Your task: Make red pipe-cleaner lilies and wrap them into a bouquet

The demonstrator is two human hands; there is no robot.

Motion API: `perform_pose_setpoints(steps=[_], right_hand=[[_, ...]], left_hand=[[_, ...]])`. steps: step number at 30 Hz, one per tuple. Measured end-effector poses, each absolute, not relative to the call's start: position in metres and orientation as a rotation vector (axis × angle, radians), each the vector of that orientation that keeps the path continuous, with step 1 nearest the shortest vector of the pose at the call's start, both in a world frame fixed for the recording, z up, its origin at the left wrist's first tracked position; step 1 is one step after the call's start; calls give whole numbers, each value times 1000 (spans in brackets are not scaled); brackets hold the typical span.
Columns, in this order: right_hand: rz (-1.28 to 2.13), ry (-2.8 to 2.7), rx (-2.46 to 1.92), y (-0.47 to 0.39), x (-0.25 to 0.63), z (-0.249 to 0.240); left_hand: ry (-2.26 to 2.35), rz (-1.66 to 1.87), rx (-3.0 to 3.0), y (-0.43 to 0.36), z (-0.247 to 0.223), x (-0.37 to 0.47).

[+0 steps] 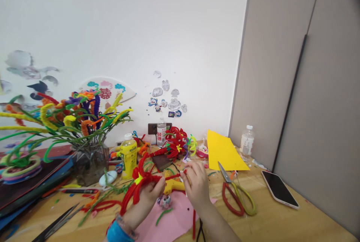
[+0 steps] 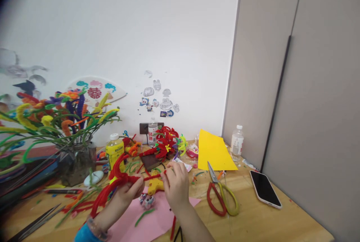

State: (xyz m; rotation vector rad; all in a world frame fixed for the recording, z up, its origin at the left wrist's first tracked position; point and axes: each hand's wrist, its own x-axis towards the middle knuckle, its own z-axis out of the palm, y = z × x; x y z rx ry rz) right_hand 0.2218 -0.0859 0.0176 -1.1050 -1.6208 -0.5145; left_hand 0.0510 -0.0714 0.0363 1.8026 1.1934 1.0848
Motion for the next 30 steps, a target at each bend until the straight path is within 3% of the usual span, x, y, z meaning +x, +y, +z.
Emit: perform_pose_setpoints(steps=[7,14,21,30], right_hand=[[-128,-1456,-1104,-75,222,3],[-3,-1560,-1177,-78,222,9],[-109,-2026,-1079,-76,224,9],[-192,-2172,-1232,-79,220,7]], left_hand=[[1119,993,1741,-69,40,53],[1120,1023,1712,-66,36,51],[1086,1075,1608,-71,47,54],[945,1081,1434,-70,48,54]])
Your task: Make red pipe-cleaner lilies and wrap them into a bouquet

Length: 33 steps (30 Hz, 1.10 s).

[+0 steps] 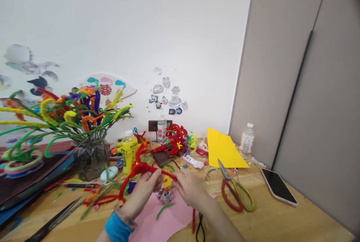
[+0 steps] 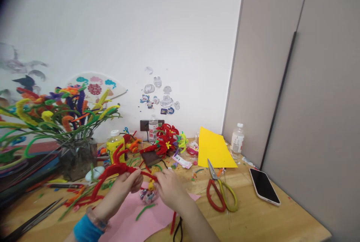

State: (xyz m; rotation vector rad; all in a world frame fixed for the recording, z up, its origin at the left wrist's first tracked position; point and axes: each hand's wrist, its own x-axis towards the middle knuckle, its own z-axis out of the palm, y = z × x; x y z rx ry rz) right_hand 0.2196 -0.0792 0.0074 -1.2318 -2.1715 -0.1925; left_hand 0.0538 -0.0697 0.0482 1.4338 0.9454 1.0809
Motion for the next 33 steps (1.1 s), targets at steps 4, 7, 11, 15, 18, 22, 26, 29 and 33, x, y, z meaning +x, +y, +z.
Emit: perform_pose_setpoints(steps=[4,7,11,15,18,22,26,29,33], right_hand=[[-268,-2180,-1212,-77,216,6],[-266,-2164,-1228,-72,214,2],[-190,-2110,-1178,-69,213,-1],[-71,-2125,-1082,-77,211,1],[-5,-2175,-1030,-85,210,6],[101,-2209,-989,-91,212,13],[70,-2258,-996,-91,215,16],[-6,-2240,-1001,-86,216,11],[-167,-2172,-961,-80,217,4]], left_hand=[[952,1069,1458,-68,45,54],[957,1070,1462,-68,45,54],[943,1075,1434,-66,45,54],[884,1083,1395,-62,45,53],[863,1082,1391,-60,45,51],[815,1069,1364,-59,45,49],[791,1046,1347,-59,43,48],[777,1034,1339,-59,43,48],[770,1025,1323,-60,44,49]])
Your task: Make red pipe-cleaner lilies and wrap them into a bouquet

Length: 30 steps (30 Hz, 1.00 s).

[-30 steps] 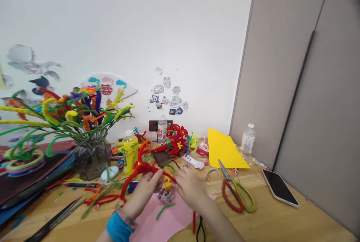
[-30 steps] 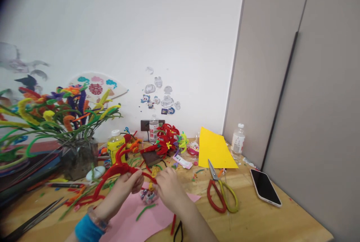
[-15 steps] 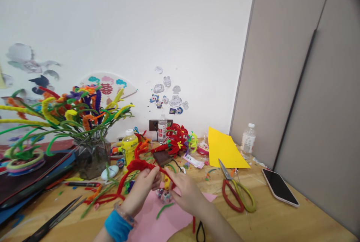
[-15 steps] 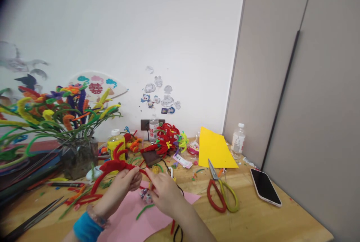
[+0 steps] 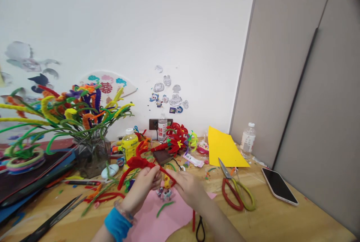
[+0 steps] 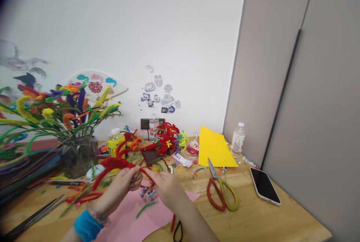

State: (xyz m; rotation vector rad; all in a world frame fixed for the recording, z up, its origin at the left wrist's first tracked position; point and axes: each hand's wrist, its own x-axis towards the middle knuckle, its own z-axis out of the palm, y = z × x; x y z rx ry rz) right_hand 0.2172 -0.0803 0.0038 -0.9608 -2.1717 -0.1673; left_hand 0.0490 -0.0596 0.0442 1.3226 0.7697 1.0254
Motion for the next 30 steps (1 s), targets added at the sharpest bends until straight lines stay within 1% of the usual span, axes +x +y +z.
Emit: perform_pose_setpoints(steps=[3,5,7,12,14,24,28,30], right_hand=[[-228,-2130,-907,-80,218,2],[-191,-2091,-888,-82,217,3],[-81,-2013,-888,-84,216,3],[387,-1655,-883,-86,209,-2],[456,-1554,-867,-86,206,-4],[54,-1542,-977,-86,208,-1],[-5,-1601,-1073,-82,212,-2],[65,-1612,-1115,-80,212,0]], left_hand=[[769,1023,1312,-60,46,49],[767,1024,1309,-60,47,49],[764,1029,1308,-60,48,48],[730,1037,1323,-63,49,47],[722,1039,1336,-65,50,49],[763,1053,1363,-68,50,52],[791,1050,1394,-66,49,50],[799,1053,1403,-66,49,50]])
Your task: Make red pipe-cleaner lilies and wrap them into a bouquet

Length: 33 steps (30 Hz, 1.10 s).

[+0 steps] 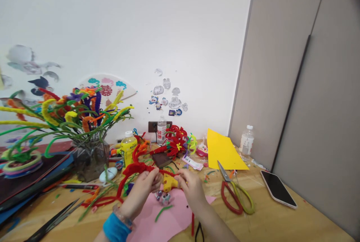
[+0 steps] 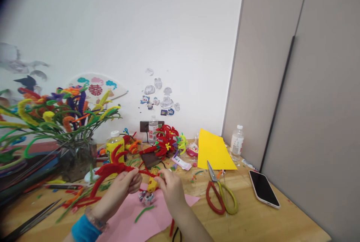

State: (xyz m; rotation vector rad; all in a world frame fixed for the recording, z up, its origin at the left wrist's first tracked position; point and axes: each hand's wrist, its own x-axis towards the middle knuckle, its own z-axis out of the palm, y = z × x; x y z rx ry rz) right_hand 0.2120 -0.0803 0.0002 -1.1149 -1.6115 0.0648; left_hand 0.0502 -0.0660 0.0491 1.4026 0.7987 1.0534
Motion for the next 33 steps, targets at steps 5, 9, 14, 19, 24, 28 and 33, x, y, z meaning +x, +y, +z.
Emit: perform_pose_setpoints(steps=[5,9,14,19,24,28,33], right_hand=[[603,-1576,-1097,-77,211,9],[702,-1654,-1035,-79,212,13],[401,-1869,-1161,-88,212,19],[72,-2060,-1124,-86,216,17],[-91,-2098,-1055,-79,221,12],[-48,-2023,-933,-80,221,13],[469,-1721,-878,-82,214,13]], left_hand=[[824,1062,1376,-64,47,52],[824,1089,1344,-58,43,51],[796,1093,1320,-54,41,47],[789,1082,1308,-53,41,45],[794,1066,1305,-52,39,44],[784,1050,1314,-51,40,44],[757,1047,1325,-55,45,44]])
